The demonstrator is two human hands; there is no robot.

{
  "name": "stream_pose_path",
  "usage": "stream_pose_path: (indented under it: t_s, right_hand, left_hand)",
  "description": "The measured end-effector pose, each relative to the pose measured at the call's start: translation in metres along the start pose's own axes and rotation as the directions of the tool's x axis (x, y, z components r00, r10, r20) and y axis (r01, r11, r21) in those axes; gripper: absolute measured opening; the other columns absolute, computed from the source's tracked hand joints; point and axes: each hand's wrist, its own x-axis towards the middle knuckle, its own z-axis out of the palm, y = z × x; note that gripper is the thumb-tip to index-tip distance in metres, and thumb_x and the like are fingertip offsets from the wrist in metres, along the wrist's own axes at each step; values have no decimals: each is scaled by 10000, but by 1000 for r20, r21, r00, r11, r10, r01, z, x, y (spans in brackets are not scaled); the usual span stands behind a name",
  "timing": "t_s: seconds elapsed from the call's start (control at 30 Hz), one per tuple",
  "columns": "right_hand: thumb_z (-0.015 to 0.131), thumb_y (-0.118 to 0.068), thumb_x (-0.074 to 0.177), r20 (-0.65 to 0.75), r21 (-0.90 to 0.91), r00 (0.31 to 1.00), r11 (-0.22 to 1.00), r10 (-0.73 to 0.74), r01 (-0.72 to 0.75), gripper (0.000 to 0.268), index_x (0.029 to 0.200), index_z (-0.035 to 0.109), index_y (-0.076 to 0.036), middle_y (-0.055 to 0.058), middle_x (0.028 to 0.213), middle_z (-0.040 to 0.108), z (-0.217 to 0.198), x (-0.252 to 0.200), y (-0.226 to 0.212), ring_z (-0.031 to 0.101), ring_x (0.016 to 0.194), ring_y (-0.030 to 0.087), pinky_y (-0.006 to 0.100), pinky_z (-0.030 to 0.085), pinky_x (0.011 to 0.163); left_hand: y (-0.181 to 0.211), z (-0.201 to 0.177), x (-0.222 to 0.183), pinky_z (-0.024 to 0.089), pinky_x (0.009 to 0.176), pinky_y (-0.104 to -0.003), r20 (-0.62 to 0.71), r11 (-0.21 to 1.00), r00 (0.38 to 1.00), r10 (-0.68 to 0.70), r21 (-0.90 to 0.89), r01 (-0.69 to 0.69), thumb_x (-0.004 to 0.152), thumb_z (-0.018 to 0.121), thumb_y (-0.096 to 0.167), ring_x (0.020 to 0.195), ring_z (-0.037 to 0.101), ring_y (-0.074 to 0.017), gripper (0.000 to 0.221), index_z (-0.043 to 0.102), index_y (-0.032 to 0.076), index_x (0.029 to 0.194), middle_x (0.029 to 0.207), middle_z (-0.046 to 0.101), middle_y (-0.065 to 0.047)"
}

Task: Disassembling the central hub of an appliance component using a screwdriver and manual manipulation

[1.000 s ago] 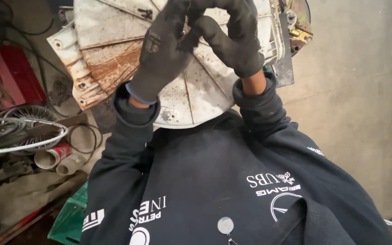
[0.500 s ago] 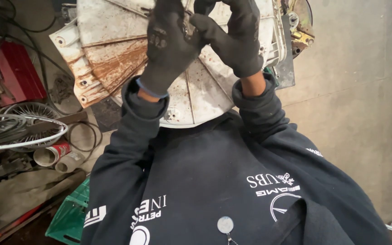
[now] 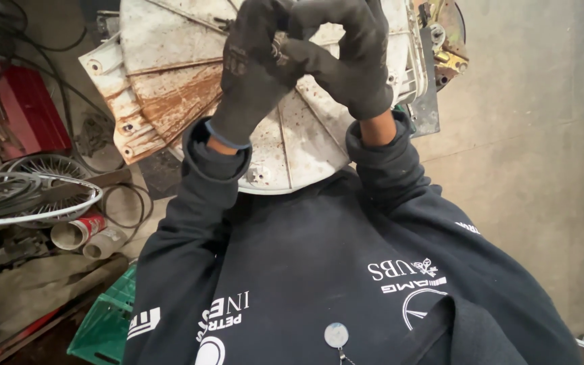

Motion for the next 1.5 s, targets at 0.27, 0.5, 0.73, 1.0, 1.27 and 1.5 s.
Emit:
stream_pose_path:
  t_s: [0.27,0.5,0.73,1.0,1.27,1.5]
  right_hand:
    - [567,-177,1147,105,80,994,996,30,-38,176,1251,609,-42,126,1131,690,-2,5,3,671,1025,300,434,527,916]
    - [721,-158,1085,109,-38,994,999,-13,17,205,1237,654,-39,112,1107,714,-5,11,-6,679,1001,287,415,520,900]
    - [587,76,1048,-419,40,898,991,131,-125,323,1310,475,-78,255,712,696,-23,8,-16,617,607,292,355,450,666]
    - [599,-69,1159,-409,213,909,977,85,5,357,1481,480,-166,380,773,664,-28,-5,4,652,626,422,422,430,655]
    - [598,-81,1161,-416,215,901,976,126,-37,338,1464,473,-164,374,785,671,-24,-14,13,664,634,427,415,442,650]
    - [606,-56,1131,-375,270,923,963,84,22,302,1402,484,-110,349,765,611,-15,-7,6,628,615,408,407,450,651]
  left_hand:
    - [-8,-3,-4,512,840,-474,101,998,993,-64,37,60,1057,730,232,1044,661,-376,281,615,56,1243,1074,677,-173]
    - [-26,6,-1,475,759,-493,-43,948,997,64,316,-47,877,787,368,946,582,-364,405,525,111,1049,982,584,-107]
    - [-62,-8,-24,243,1024,-461,402,865,915,31,448,-226,1017,603,338,1092,542,-281,259,654,243,1252,1209,610,-10]
    - [-101,26,-37,253,1074,-416,304,801,948,90,544,-251,904,721,197,1018,622,-236,184,621,275,1038,1026,599,20]
    - [-79,4,-18,637,668,-295,-131,929,937,-325,-232,290,1105,412,283,824,708,-182,270,594,134,972,933,666,-42]
    - [-96,-54,-21,504,831,-541,-108,984,994,15,179,4,1114,523,190,1007,626,-386,158,634,144,1216,1079,639,-111]
